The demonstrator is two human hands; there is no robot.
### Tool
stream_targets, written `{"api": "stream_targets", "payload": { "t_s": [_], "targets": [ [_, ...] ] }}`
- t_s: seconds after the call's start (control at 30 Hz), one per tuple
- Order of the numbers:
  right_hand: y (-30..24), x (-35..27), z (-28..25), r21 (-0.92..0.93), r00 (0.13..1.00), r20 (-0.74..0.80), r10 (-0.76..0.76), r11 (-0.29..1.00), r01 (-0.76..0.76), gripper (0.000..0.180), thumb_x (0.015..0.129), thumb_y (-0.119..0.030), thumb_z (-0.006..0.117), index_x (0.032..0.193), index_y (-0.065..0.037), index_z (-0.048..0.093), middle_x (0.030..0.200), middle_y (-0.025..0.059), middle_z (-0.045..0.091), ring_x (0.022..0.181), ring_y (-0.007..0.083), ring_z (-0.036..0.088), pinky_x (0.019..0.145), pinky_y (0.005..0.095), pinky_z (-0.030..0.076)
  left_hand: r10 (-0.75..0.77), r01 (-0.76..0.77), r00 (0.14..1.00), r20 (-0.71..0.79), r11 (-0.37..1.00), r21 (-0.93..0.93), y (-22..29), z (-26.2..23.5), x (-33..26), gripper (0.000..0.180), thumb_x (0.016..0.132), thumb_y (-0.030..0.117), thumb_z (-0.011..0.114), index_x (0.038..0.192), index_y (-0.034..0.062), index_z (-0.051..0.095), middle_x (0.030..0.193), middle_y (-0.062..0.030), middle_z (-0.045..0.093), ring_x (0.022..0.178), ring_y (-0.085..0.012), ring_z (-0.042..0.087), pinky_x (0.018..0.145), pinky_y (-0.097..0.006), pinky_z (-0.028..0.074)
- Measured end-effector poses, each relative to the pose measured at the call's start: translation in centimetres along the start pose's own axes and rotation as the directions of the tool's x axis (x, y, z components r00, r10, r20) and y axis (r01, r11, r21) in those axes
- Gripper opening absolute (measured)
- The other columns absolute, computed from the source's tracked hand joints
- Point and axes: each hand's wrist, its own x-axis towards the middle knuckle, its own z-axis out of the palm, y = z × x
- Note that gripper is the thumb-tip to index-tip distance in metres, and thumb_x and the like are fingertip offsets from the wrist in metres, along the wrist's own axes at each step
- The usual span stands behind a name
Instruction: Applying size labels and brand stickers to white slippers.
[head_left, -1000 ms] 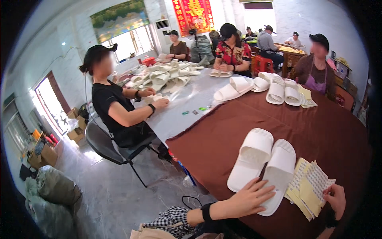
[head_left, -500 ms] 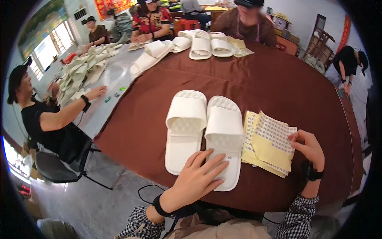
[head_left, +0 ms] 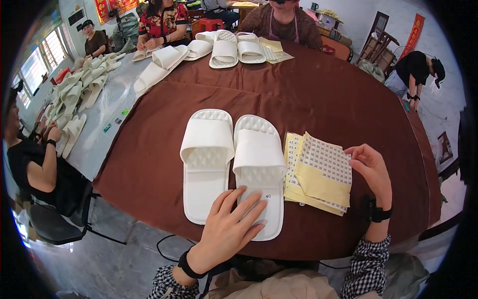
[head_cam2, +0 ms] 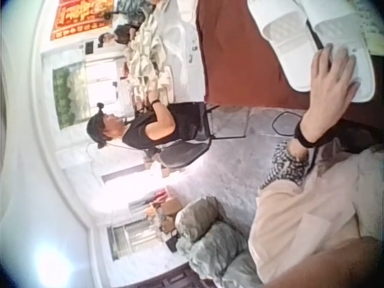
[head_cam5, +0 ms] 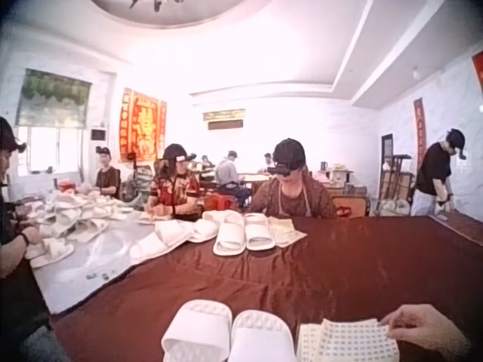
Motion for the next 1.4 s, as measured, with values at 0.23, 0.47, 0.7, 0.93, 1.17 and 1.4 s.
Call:
{"api": "stream_targets", "payload": {
  "t_s": [0.23,0.47,0.7,0.93,1.17,1.4],
  "targets": [
    [-5.1,-0.1,3.9,0.111,0.965,0.229,-0.125,0.989,0.101,0.01,0.089,-0.002,0.07,0.096,0.0,0.064,0.102,0.0059,0.063,0.096,0.0135,0.063,0.089,0.0305,0.054,-0.01,0.012,0.999,-0.033,0.998,0.056,-0.1,0.5,-0.2,0.052,0.087,0.03,0.072,0.136,0.016,0.063,0.135,-0.0051,0.059,0.127,-0.0323,0.051,0.109,-0.047,0.039],
    [-8.3,1.3,7.8,-0.011,0.843,0.536,-0.029,0.999,0.042,0.016,0.092,-0.013,0.073,0.099,0.0,0.068,0.093,0.0059,0.071,0.085,0.0131,0.067,0.075,0.0277,0.054,-0.018,0.021,0.999,-0.051,0.998,0.053,-0.1,0.6,-0.2,0.051,0.087,0.031,0.071,0.136,0.0175,0.064,0.135,-0.0043,0.06,0.127,-0.0309,0.052,0.109,-0.046,0.039],
    [-7.4,2.7,10.4,-0.069,0.721,0.69,-0.063,0.986,0.152,0.019,0.095,-0.016,0.069,0.102,0.001,0.066,0.09,0.0113,0.072,0.082,0.0185,0.068,0.073,0.0324,0.053,-0.01,0.013,0.998,-0.063,0.999,0.045,-0.1,0.7,-0.4,0.048,0.089,0.032,0.07,0.135,0.0184,0.065,0.135,-0.0036,0.059,0.127,-0.0301,0.052,0.109,-0.046,0.039],
    [-7.5,3.0,11.4,-0.106,0.701,0.712,-0.035,0.982,0.156,0.02,0.097,-0.017,0.065,0.101,0.003,0.063,0.083,0.012,0.07,0.072,0.0182,0.065,0.066,0.0339,0.051,-0.004,0.008,0.997,-0.071,0.999,0.053,-0.2,0.7,-0.4,0.047,0.089,0.032,0.07,0.134,0.0182,0.065,0.134,-0.0038,0.059,0.126,-0.0298,0.053,0.109,-0.045,0.04],
    [-8.8,2.6,12.0,-0.143,0.696,0.712,0.096,0.99,0.01,0.015,0.099,-0.014,0.061,0.101,0.001,0.06,0.082,0.0129,0.068,0.075,0.0221,0.068,0.065,0.0358,0.052,-0.003,0.006,0.997,-0.074,0.999,0.041,-0.2,0.8,-0.5,0.046,0.09,0.033,0.069,0.134,0.0191,0.065,0.135,-0.0043,0.059,0.127,-0.0298,0.053,0.11,-0.046,0.039],
    [-9.5,3.8,12.2,-0.25,0.604,0.791,-0.1,0.847,0.468,0.012,0.096,-0.013,0.059,0.098,-0.001,0.06,0.093,0.0169,0.066,0.09,0.0367,0.066,0.079,0.0453,0.051,-0.008,0.011,0.997,-0.077,0.999,0.049,-0.2,0.9,-0.6,0.044,0.09,0.032,0.07,0.132,0.0191,0.066,0.135,-0.0045,0.06,0.128,-0.0298,0.052,0.11,-0.046,0.039]
  ]
}}
